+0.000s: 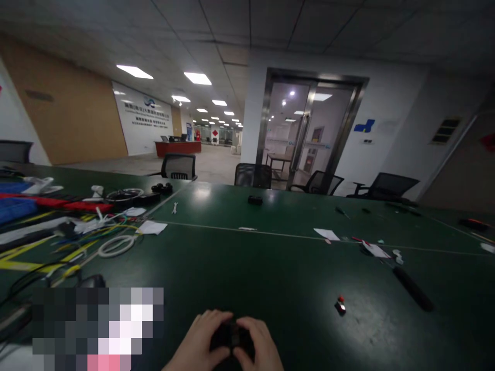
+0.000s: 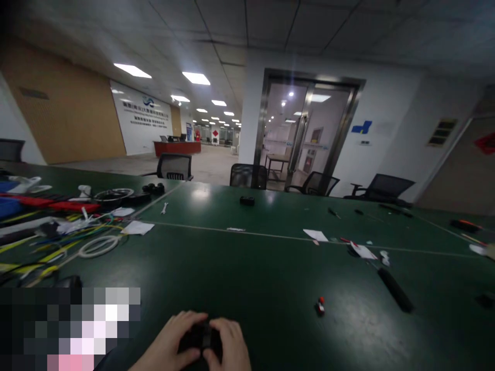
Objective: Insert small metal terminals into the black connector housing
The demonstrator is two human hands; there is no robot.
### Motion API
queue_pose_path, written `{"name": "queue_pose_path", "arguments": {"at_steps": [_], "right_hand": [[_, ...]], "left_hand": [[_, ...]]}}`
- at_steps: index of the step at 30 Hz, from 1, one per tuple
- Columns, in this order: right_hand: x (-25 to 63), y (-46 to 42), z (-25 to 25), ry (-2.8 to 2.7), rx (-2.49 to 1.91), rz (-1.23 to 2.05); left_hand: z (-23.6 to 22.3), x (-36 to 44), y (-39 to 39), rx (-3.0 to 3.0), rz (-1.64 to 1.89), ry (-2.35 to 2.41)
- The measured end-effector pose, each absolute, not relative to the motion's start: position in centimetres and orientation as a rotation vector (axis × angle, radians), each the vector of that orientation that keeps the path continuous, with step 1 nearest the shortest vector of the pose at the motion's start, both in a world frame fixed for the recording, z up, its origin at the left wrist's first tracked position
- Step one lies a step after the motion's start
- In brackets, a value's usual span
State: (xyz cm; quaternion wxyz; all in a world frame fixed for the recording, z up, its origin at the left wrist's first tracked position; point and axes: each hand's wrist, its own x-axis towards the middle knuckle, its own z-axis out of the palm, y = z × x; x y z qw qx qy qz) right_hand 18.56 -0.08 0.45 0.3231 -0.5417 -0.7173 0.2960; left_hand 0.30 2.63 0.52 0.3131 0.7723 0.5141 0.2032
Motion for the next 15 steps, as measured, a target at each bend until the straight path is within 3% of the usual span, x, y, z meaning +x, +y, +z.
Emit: {"name": "queue_pose_path", "arguments": {"at_steps": [15], "right_hand": [[18.80, -0.30, 0.51, -1.917, -1.370, 0.804]], "left_hand": [[0.60, -0.37, 2.24, 2.164, 0.593, 1.245]]}}
